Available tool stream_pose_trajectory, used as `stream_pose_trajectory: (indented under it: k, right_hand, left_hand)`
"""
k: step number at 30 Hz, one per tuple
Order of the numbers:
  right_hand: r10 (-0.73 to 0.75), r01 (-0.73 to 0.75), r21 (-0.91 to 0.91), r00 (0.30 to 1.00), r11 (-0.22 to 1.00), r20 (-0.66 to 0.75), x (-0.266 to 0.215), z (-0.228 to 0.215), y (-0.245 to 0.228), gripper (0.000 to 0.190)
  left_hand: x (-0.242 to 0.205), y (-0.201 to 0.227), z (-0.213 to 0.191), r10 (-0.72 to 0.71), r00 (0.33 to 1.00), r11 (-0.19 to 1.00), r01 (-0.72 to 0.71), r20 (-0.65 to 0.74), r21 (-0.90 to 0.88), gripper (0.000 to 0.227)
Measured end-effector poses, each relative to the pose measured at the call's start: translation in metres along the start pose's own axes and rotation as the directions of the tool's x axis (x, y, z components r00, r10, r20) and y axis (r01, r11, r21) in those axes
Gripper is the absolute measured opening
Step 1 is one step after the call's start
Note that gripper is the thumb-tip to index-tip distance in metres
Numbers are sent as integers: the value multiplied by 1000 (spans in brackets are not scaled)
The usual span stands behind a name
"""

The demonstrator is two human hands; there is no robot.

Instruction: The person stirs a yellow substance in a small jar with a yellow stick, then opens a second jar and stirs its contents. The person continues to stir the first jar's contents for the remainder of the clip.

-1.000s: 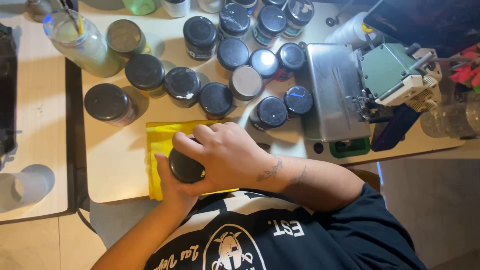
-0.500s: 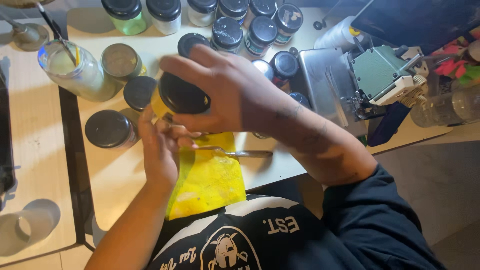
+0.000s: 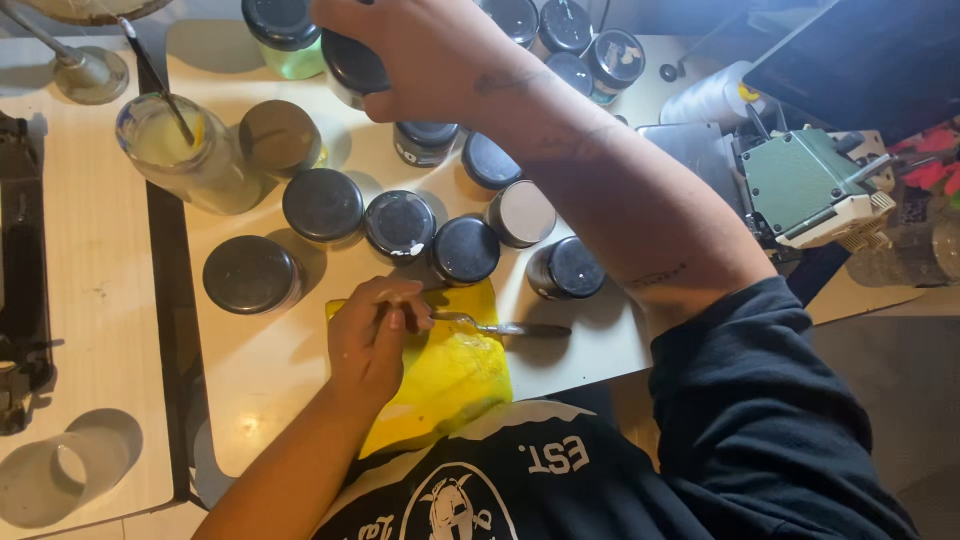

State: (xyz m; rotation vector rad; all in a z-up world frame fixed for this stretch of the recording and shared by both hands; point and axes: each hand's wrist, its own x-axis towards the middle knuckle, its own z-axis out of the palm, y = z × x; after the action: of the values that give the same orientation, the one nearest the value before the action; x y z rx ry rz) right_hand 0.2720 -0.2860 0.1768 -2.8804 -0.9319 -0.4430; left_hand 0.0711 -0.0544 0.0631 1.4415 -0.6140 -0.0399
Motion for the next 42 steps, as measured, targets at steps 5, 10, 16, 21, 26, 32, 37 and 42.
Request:
stream_pose_trajectory:
  k: [5,10,16,21,26,32,37,42]
  right_hand:
    - [0,3,-19,988,1000,155,8,28,12,81]
    - [-101,101,10,980,995,169,9,58,20,83]
    - [-1,-25,77,949,997,316,10,66,10,84]
    - [-15,13,10,986,1000,167,2,54,8,88]
    - [101,44,-397,937,917,335,-36,9,14,54]
    - [427,-179,-434,690,883,584,-71,-14,-6,75]
    - [-35,36,-11,997,999,61,-48,0,-37,44]
    - [9,-18,272,999,962,36,18,47,-75,70]
  left_hand:
    - [6,0,-1,97,993,978,-109,72,180,37]
    - [7,-2,-4,46,994,978,-65,97,199,34]
    - [11,-5,3,119,946,944,-202,303,260,23]
    - [12,-4,1,147,938,948,-224,314,225,21]
    - [7,-12,2,171,937,923,-260,305,282,20]
    - [2,-14,3,194,931,915,-286,311,286,17]
    - [3,-9,1,260,918,892,-347,300,289,16]
    - [4,-7,-3,313,908,864,-394,278,315,16]
